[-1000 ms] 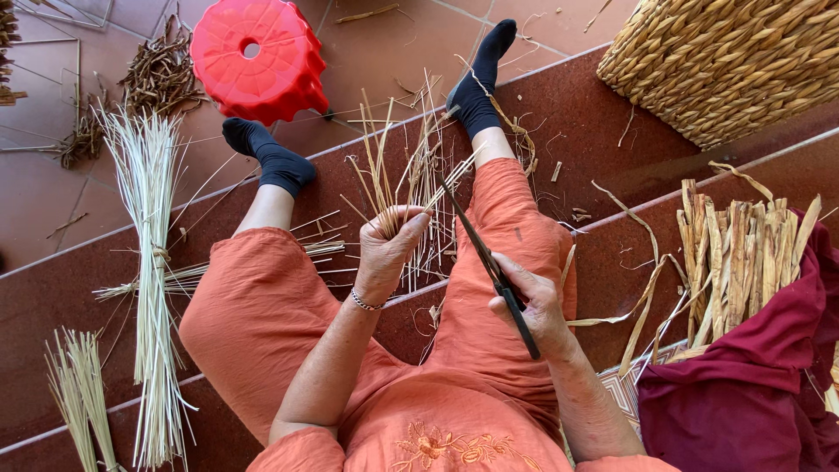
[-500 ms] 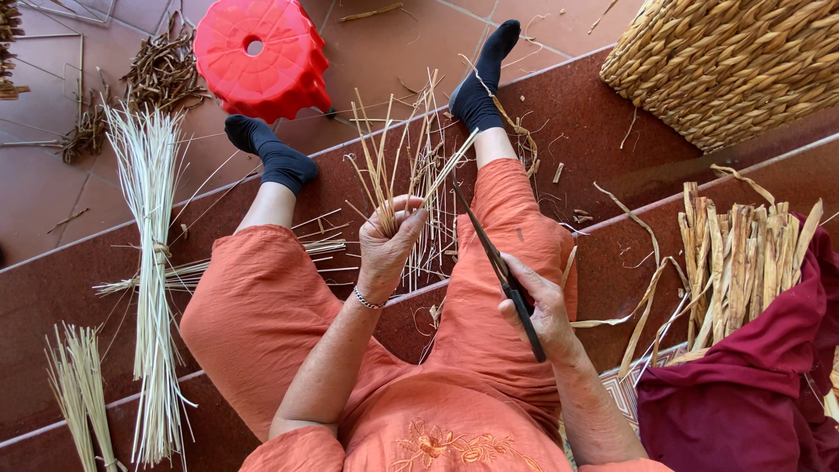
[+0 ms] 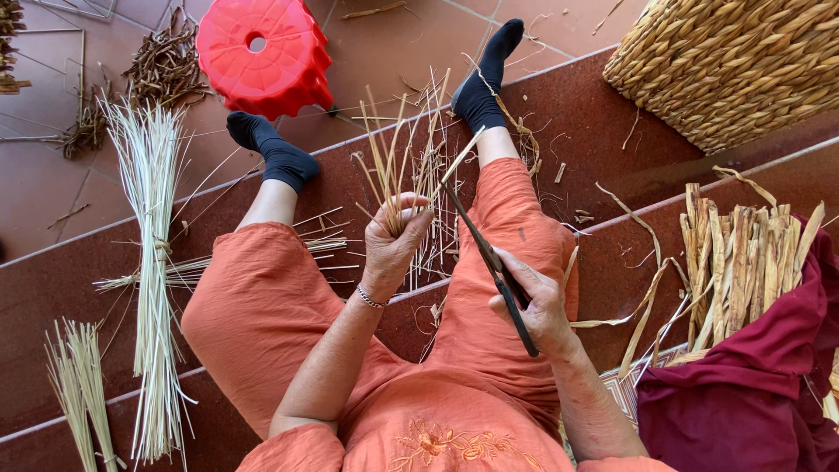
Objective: The person sits on the floor and processes bundles of dried straw. They use shears to trim the ends, separate strands by hand, and bundle the prepared pieces. The person repeatedly cuts, aligns, and ties the straw into smaller bundles.
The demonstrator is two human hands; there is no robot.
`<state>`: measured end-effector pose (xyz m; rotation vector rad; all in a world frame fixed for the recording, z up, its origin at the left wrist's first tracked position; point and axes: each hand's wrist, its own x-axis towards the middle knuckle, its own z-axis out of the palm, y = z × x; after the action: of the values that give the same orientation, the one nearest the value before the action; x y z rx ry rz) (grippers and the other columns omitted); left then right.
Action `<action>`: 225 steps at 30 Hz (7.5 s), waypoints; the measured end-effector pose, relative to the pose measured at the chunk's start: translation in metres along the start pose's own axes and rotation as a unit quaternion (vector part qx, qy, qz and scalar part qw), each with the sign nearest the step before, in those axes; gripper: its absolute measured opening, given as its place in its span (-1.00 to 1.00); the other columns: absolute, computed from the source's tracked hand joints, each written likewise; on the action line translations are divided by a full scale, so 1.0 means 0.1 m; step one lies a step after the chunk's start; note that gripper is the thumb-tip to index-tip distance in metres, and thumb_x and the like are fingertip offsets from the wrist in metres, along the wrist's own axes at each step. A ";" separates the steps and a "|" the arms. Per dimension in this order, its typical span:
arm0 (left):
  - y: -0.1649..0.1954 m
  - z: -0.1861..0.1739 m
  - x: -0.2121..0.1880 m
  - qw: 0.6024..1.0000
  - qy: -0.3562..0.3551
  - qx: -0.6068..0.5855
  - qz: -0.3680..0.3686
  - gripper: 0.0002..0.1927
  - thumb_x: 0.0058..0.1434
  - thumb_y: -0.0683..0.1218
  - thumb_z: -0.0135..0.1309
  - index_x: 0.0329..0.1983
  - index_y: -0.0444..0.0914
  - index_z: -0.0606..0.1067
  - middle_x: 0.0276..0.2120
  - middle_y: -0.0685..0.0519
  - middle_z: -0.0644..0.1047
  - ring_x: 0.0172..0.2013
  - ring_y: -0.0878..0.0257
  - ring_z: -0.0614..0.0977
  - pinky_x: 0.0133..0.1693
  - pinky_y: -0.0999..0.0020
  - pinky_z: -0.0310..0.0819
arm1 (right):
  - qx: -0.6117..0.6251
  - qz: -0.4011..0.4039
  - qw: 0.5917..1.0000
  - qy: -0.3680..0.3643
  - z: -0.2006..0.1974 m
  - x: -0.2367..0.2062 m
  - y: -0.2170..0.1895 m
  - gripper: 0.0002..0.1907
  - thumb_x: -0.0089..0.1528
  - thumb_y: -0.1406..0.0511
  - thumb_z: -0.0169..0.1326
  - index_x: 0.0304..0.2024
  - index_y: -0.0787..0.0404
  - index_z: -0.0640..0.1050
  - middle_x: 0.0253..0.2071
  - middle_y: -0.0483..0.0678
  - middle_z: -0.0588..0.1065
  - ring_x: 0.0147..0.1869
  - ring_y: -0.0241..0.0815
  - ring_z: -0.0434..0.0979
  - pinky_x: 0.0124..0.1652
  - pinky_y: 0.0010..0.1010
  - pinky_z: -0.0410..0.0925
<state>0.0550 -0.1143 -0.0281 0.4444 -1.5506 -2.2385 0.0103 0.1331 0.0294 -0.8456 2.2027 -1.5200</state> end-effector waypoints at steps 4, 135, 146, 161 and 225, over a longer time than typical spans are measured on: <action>0.07 0.01 0.01 0.998 0.007 -0.039 -0.042 -0.83 0.34 -0.19 0.18 -0.02 -0.25 0.55 -0.41 0.23 0.59 -0.54 0.59 0.41 -0.55 0.68 0.22 | 0.064 0.000 0.998 -0.001 0.04 -0.02 0.12 -0.15 0.27 -0.11 0.16 0.36 0.38 0.38 -0.33 -0.22 0.46 -0.33 -0.47 0.42 -0.34 -0.64 0.33; 0.28 -0.01 0.01 0.994 -0.010 -0.079 -0.080 -0.81 0.45 -0.08 0.05 0.01 -0.27 0.52 -0.54 0.26 0.38 -0.62 0.55 0.29 -0.63 0.63 0.16 | 0.053 -0.049 0.996 0.061 0.10 0.44 0.30 -0.21 0.28 -0.05 0.19 0.29 0.45 0.44 -0.36 -0.26 0.41 -0.35 -0.54 0.34 -0.37 -0.70 0.24; 0.15 -0.04 0.01 0.999 0.035 0.006 -0.030 -0.89 0.39 -0.17 0.15 -0.08 -0.29 0.58 -0.46 0.28 0.50 -0.54 0.61 0.35 -0.55 0.69 0.16 | -0.002 -0.030 0.999 0.043 0.02 0.50 0.15 -0.11 0.25 -0.18 0.12 0.28 0.43 0.44 -0.41 -0.27 0.37 -0.39 -0.52 0.35 -0.40 -0.68 0.24; 0.12 -0.04 0.00 0.999 0.028 0.030 -0.021 -0.89 0.38 -0.18 0.17 -0.07 -0.27 0.59 -0.40 0.29 0.51 -0.44 0.62 0.40 -0.45 0.70 0.24 | -0.025 -0.079 0.994 0.070 -0.01 0.53 0.20 -0.24 0.35 -0.10 0.10 0.27 0.43 0.45 -0.39 -0.21 0.45 -0.37 -0.51 0.39 -0.40 -0.67 0.28; -0.62 -1.07 1.08 0.889 0.250 0.176 -0.339 -0.78 0.40 -0.10 -0.07 0.01 -0.28 0.49 -0.29 0.01 0.50 -0.33 0.26 0.56 -0.34 0.21 0.63 | 0.070 0.160 0.985 -0.010 1.04 1.88 0.92 -0.87 0.38 0.33 0.16 -0.12 0.29 0.65 -0.33 -0.02 0.63 -0.32 -0.37 0.62 -0.34 -0.59 0.51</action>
<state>0.0021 -0.2337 -0.1279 1.7520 -1.6553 -1.9865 -0.0998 -0.0390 -0.0838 -0.4346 2.0681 -1.4764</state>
